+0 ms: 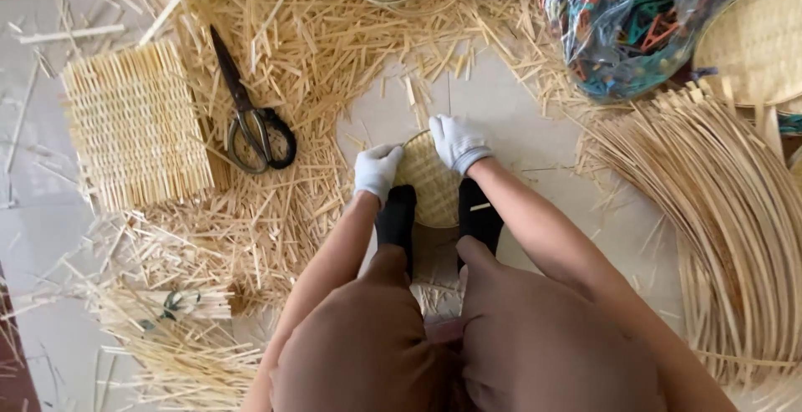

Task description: The recorder uses shears and manual weaving techniques to construct a bamboo or wood-strip basket base.

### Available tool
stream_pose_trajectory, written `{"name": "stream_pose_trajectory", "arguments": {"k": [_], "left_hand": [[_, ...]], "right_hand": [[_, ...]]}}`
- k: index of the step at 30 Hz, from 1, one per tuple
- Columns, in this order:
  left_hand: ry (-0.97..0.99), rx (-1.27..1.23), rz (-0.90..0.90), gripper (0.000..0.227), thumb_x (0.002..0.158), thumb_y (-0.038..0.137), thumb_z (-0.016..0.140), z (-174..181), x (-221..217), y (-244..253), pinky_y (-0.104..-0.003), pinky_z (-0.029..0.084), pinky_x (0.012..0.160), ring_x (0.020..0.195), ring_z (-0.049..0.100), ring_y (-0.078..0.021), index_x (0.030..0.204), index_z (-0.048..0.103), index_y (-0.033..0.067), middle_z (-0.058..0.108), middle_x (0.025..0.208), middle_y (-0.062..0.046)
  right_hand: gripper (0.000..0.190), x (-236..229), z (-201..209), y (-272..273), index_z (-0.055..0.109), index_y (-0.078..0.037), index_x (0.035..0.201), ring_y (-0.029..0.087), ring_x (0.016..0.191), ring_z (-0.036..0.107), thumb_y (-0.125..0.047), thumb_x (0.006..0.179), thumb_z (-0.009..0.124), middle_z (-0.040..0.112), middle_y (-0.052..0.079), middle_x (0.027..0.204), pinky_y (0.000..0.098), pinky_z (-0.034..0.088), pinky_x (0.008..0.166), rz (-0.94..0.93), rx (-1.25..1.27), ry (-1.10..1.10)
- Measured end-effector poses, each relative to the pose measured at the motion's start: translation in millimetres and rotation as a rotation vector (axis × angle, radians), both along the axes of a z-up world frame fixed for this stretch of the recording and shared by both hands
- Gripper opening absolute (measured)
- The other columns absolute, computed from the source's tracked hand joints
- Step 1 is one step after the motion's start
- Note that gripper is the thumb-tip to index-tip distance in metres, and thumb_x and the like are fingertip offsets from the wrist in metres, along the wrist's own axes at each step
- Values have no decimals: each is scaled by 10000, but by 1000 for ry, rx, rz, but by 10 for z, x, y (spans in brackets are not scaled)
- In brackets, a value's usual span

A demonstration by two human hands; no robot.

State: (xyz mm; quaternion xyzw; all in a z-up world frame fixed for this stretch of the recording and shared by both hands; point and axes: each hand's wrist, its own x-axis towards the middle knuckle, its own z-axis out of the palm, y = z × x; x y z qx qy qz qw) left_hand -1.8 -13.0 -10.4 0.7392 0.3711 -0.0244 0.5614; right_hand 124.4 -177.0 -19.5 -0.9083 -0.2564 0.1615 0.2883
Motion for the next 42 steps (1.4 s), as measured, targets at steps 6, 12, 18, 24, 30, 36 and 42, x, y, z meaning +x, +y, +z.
{"name": "stream_pose_trajectory", "arguments": {"k": [6,12,18,24,30,36,42], "left_hand": [[83,-38,78,261,858,240,744,-61,-36,-99,-298,550,763,775,676,-115,998,804,28,785,821,-73],[-328,146,-195,391,916,315,702,378,-346,17,-314,509,931,1058,693,-213,1202,741,51,758,1138,-131],[45,215,-588,550,914,398,787,1054,-339,79,-388,497,959,1082,659,-307,1309,607,61,677,1137,-172],[-395,540,-476,326,884,212,786,1545,-8,-85,-435,528,900,1011,638,-344,1170,689,88,698,1041,-125],[-477,592,-617,375,815,218,802,1651,218,-257,-457,518,880,1010,642,-324,1166,730,111,725,1076,-92],[-351,115,-682,389,799,189,829,1697,108,-171,-330,613,833,880,747,-216,1173,732,147,743,1060,-60],[-386,377,-570,204,898,66,781,1483,-237,-111,-303,600,868,913,747,-179,1081,829,142,807,1033,-40]], "right_hand": [[430,-34,-31,-27,692,-71,964,470,882,666,-366,1062,395,709,257,939,560,517,798,10,-126,19],[481,-58,48,-145,707,-35,1042,467,857,675,-423,1053,421,708,265,947,543,526,751,15,80,-110],[579,-17,355,-457,750,-21,1085,367,975,749,-460,1114,375,774,240,977,440,544,914,-241,-85,291],[393,-84,1367,-713,578,-38,1435,346,1280,609,-190,1077,519,618,177,1384,392,489,1101,-225,614,-182],[675,-245,1509,-584,539,-135,1440,368,1277,575,-142,825,816,527,171,1418,422,502,1049,155,435,-318],[713,-262,1162,-729,533,-113,1434,313,1124,648,-146,792,840,596,123,1246,408,542,965,181,516,-101],[362,-573,1176,-898,646,-184,1098,274,833,658,-128,780,809,596,66,1011,399,556,725,285,208,-235]]}}
